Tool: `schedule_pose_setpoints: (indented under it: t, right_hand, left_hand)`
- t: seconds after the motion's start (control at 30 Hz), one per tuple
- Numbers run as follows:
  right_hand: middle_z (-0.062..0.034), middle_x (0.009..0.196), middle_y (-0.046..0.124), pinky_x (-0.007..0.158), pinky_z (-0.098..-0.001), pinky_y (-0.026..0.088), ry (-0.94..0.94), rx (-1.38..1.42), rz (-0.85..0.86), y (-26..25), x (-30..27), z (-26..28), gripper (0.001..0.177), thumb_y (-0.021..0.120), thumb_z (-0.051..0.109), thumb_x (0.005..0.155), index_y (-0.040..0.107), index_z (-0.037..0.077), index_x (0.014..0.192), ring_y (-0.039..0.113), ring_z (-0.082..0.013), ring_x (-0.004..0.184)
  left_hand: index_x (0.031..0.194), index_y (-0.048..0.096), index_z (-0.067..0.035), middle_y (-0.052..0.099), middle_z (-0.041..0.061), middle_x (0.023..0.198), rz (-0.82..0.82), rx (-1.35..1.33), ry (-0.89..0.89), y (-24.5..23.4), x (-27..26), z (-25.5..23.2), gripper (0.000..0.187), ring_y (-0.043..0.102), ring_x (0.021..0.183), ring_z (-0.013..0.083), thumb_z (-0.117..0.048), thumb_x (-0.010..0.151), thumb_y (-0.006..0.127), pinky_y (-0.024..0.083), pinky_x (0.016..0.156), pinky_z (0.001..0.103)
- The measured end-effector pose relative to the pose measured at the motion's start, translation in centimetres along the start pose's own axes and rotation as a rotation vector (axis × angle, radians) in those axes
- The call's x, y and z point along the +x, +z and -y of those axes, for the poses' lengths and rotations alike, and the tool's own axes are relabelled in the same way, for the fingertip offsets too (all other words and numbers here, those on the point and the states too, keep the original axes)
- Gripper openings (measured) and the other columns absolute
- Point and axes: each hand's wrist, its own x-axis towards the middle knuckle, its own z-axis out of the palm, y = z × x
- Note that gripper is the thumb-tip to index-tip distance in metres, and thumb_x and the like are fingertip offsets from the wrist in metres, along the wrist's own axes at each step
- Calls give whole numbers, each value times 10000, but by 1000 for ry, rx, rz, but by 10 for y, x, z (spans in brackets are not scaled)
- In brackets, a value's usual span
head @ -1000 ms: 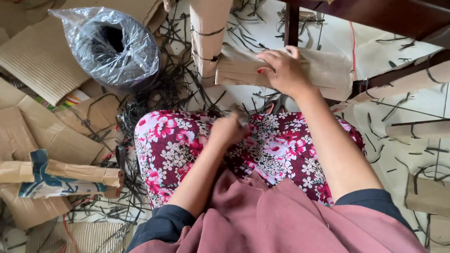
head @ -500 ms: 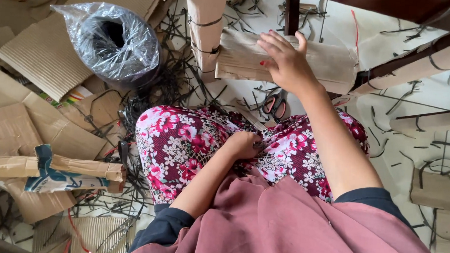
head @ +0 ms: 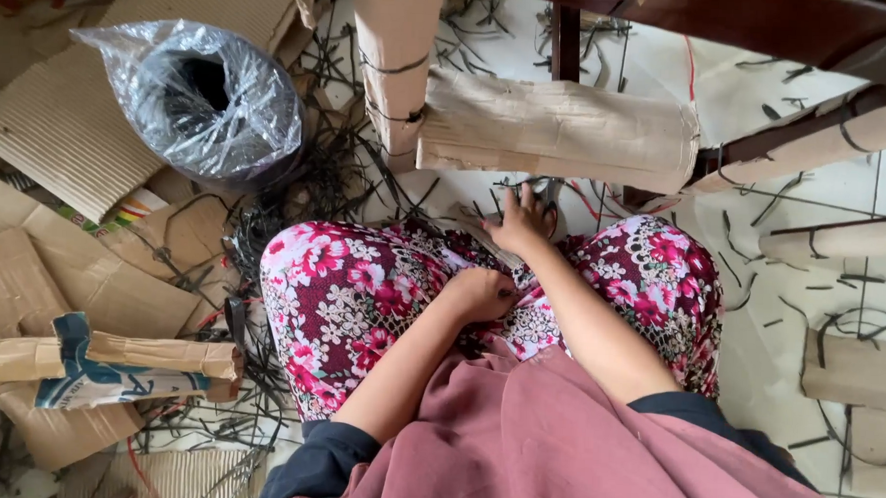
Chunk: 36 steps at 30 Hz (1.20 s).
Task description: Wrapping wooden chair legs with protective cardboard and securing them with plastic ties and string for transport.
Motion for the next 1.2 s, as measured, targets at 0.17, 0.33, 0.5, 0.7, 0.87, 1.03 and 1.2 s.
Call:
schedule_pose_setpoints:
  t: [0.17, 0.33, 0.5, 0.7, 0.87, 1.03, 1.2]
  right_hand:
    - [3, 1456, 493, 1080, -546, 421, -59, 151, -57, 58, 26, -42, 477, 685, 480, 918, 617, 234, 1321, 479, -310, 1361]
    - [32, 958, 798, 882, -348, 586, -180, 394, -237, -8, -84, -16, 185, 806, 236, 832, 842, 342, 978, 739, -221, 1007]
    - [-40, 832, 791, 747, -248, 601, -497, 965, -341, -48, -149, -8, 216, 827, -3, 817, 822, 103, 1005, 685, -50, 763]
    - [-110, 943, 748, 850, -294, 568, -698, 1079, -742, -94, -170, 7, 80, 777, -38, 933, 769, 21, 986, 680, -142, 930]
    - [-93, 938, 768, 754, -297, 518, -915, 803, -1071, -146, -129, 31, 159, 791, -103, 919, 799, 42, 983, 657, -176, 862]
    - [-83, 939, 760, 769, -323, 520, -991, 720, -1278, -176, -102, 80, 234, 786, -152, 873, 798, 54, 983, 663, -211, 872]
    - [-64, 944, 775, 814, -371, 524, -1038, 472, -1397, -176, -54, 91, 241, 801, -122, 850, 815, 80, 981, 684, -248, 857]
  left_hand:
    - [1096, 757, -207, 779, 149, 949, -93, -80, -86, -7, -9, -4, 356, 742, 969, 392, -426, 875, 582, 604, 872, 515]
    - [1262, 594, -116, 726, 214, 978, -376, -360, -241, -6, -3, 11, 447, 701, 1024, 438, -339, 875, 623, 560, 905, 587]
    - [1316, 673, -143, 729, 163, 1185, -441, -738, 159, -42, -39, -21, 403, 648, 1201, 371, -247, 930, 724, 498, 1027, 494]
    - [1064, 708, -105, 759, 26, 797, -467, -976, 336, -69, -59, -61, 140, 634, 802, 73, -202, 1060, 606, 534, 857, 307]
    - [1168, 713, -74, 777, 83, 822, -694, -1067, 323, -69, -32, -46, 174, 699, 847, 92, -158, 1058, 608, 552, 868, 289]
    - [1271, 652, -39, 781, 130, 897, -820, -1131, 314, -89, -23, -46, 233, 710, 890, 135, -107, 1055, 598, 541, 868, 294]
    - [1152, 720, -40, 797, 136, 927, -930, -1147, 222, -90, -16, -33, 161, 734, 892, 146, -122, 1032, 651, 563, 896, 323]
